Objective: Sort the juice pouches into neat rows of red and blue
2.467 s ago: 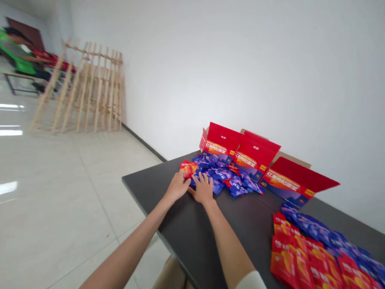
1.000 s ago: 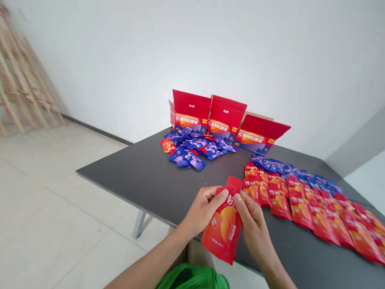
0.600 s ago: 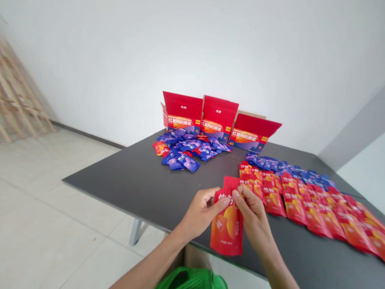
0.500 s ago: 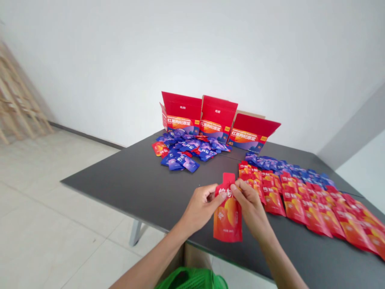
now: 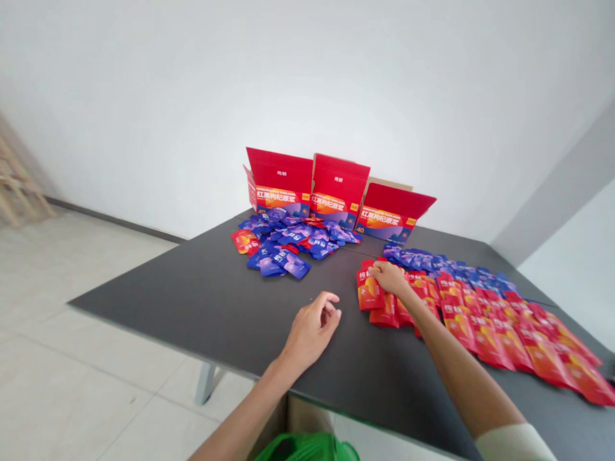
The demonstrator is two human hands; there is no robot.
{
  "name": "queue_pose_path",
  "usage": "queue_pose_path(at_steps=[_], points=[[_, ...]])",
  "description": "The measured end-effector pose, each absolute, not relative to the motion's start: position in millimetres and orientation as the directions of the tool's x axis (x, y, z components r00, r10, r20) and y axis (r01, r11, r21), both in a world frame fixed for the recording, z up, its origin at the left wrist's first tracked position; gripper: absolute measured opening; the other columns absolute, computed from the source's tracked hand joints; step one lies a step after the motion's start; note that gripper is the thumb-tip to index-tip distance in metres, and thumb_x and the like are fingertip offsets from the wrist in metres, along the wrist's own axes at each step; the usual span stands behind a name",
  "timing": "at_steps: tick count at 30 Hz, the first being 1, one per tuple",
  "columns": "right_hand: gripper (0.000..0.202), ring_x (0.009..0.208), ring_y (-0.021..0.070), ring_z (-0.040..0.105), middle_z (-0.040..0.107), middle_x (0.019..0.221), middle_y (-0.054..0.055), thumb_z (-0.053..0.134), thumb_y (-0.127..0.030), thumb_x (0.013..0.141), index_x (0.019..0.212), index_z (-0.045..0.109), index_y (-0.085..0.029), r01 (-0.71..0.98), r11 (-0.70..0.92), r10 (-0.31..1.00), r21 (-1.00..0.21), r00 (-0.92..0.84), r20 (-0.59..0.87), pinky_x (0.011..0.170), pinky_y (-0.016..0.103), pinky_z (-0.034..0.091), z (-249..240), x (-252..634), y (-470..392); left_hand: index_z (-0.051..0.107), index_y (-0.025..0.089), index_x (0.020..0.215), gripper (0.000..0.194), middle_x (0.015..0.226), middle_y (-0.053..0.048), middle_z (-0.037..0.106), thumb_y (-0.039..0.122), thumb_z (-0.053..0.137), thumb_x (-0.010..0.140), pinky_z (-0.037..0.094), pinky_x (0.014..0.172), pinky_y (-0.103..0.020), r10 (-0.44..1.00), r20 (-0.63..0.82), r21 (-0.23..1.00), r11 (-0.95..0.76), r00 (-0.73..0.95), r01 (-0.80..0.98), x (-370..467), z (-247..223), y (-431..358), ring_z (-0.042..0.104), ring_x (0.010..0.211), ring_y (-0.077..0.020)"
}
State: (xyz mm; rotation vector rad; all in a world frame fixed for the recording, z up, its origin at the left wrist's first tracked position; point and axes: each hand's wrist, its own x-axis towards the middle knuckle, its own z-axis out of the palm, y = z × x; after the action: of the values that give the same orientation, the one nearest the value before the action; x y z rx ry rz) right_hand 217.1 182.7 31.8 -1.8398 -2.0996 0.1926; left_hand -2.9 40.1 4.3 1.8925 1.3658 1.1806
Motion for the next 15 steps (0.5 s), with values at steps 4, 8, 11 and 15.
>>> queue_pose_path(at_steps=[4,8,11,15], points=[[0.029,0.11,0.0327,0.055,0.068,0.106,0.019,0.049,-0.033,0.088,0.089,0.071,-0.014,0.987,0.063,0.986,-0.144,-0.039,0.165,0.092,0.045,0.035,22,213,183,0.057,0.023,0.104,0.015,0.077,0.002,0.064,0.024,0.049,0.091,0.044,0.067,-0.025,0.933,0.346,0.799,-0.347,0.096,0.492,-7,3,40,0.06,0.068,-0.0159],[0.038,0.12,0.0402,0.047,0.059,0.123,0.026,0.044,-0.034,0.091,0.1,0.072,-0.01,0.996,-0.055,0.98,-0.063,0.066,0.186,0.099,0.054,0.029,11,205,170,0.057,0.023,0.104,0.015,0.077,0.002,0.065,0.025,0.049,0.091,0.045,0.068,-0.025,0.928,0.358,0.788,-0.362,0.108,0.498,-7,2,40,0.061,0.069,-0.0164],[0.041,0.126,0.0428,0.04,0.053,0.129,0.029,0.041,-0.028,0.092,0.114,0.066,-0.004,0.988,-0.146,0.964,-0.046,0.152,0.22,0.103,0.055,0.025,9,197,159,0.057,0.023,0.103,0.015,0.078,0.002,0.066,0.025,0.049,0.091,0.046,0.069,-0.026,0.928,0.36,0.786,-0.36,0.101,0.502,-6,3,41,0.062,0.07,-0.0168],[0.046,0.13,0.0392,0.036,0.046,0.138,0.026,0.039,-0.027,0.094,0.132,0.051,-0.005,0.986,-0.16,0.949,-0.056,0.169,0.265,0.106,0.053,0.024,12,187,146,0.057,0.024,0.103,0.015,0.078,0.001,0.066,0.026,0.048,0.091,0.046,0.069,-0.026,0.929,0.357,0.787,-0.354,0.094,0.506,-7,4,41,0.062,0.069,-0.0171]])
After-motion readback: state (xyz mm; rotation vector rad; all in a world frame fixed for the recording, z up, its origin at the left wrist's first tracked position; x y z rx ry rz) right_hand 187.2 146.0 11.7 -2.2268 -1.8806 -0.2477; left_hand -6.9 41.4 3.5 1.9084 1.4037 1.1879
